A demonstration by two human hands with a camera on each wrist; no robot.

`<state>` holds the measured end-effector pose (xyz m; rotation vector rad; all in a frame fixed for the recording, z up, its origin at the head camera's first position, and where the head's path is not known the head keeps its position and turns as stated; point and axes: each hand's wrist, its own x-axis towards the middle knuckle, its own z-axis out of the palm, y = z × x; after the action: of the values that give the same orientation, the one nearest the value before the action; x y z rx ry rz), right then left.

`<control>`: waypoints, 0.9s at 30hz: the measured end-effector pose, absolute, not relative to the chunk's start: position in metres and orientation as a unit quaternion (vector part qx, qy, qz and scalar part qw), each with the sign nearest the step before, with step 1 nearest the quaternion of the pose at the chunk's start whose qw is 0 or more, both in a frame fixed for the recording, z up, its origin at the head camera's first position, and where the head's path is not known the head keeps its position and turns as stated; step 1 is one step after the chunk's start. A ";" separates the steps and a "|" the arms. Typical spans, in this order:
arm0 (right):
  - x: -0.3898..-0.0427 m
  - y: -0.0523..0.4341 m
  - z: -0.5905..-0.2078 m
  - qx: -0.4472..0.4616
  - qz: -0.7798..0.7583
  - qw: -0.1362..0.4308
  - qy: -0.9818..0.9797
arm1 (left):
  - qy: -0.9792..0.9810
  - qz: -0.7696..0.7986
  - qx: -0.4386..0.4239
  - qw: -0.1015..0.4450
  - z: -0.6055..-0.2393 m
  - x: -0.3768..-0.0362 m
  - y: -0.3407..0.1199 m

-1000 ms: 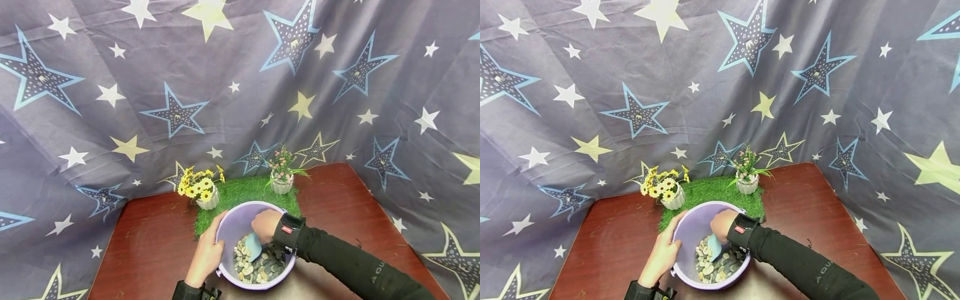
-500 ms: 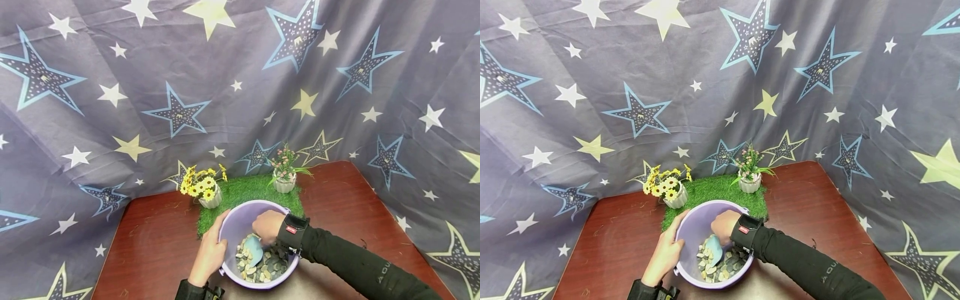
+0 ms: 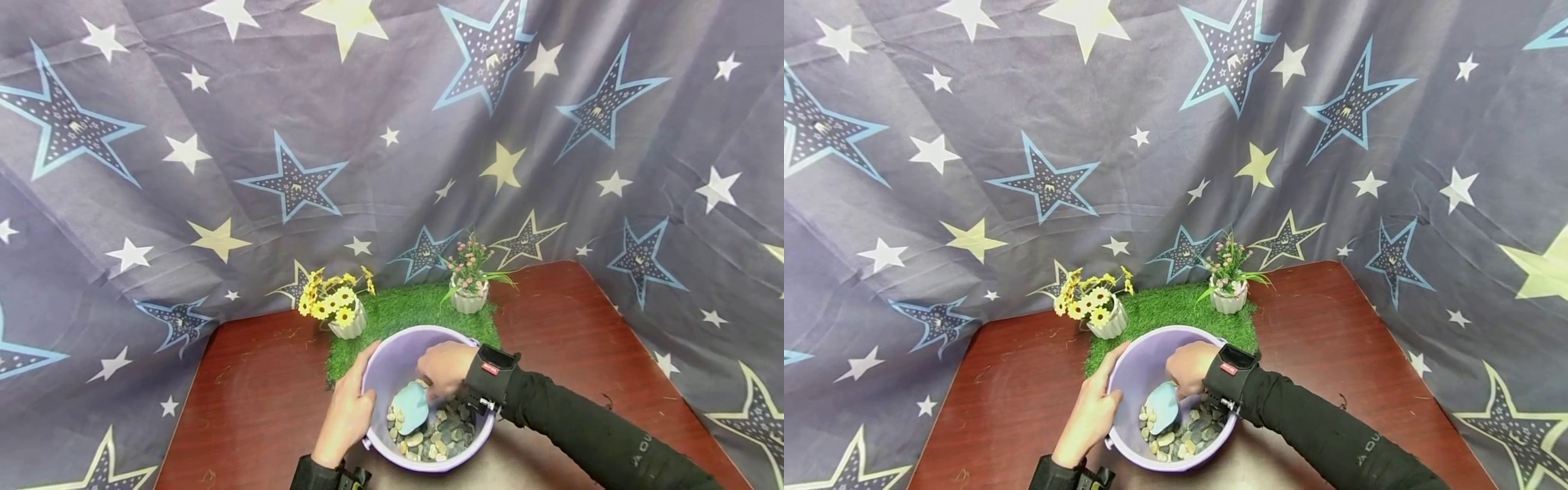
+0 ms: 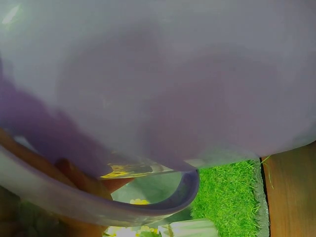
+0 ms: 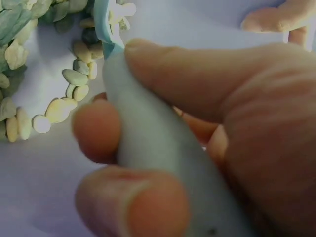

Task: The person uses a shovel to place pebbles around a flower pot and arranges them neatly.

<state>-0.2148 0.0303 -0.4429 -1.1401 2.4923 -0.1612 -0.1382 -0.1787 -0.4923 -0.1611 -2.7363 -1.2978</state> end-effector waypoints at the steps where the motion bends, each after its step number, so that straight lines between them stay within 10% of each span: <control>1: -0.215 0.030 -0.442 -0.407 -0.060 0.199 0.890 | -0.901 -0.427 -0.054 0.054 -0.492 -0.138 -0.179; 27: -0.214 0.027 -0.447 -0.400 -0.051 0.205 0.892 | -0.899 -0.429 -0.062 0.061 -0.494 -0.139 -0.180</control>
<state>-0.2143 0.0275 -0.4470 -1.1155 2.4863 -0.1416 -0.1385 -0.1799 -0.4938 -0.1867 -2.7197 -1.2965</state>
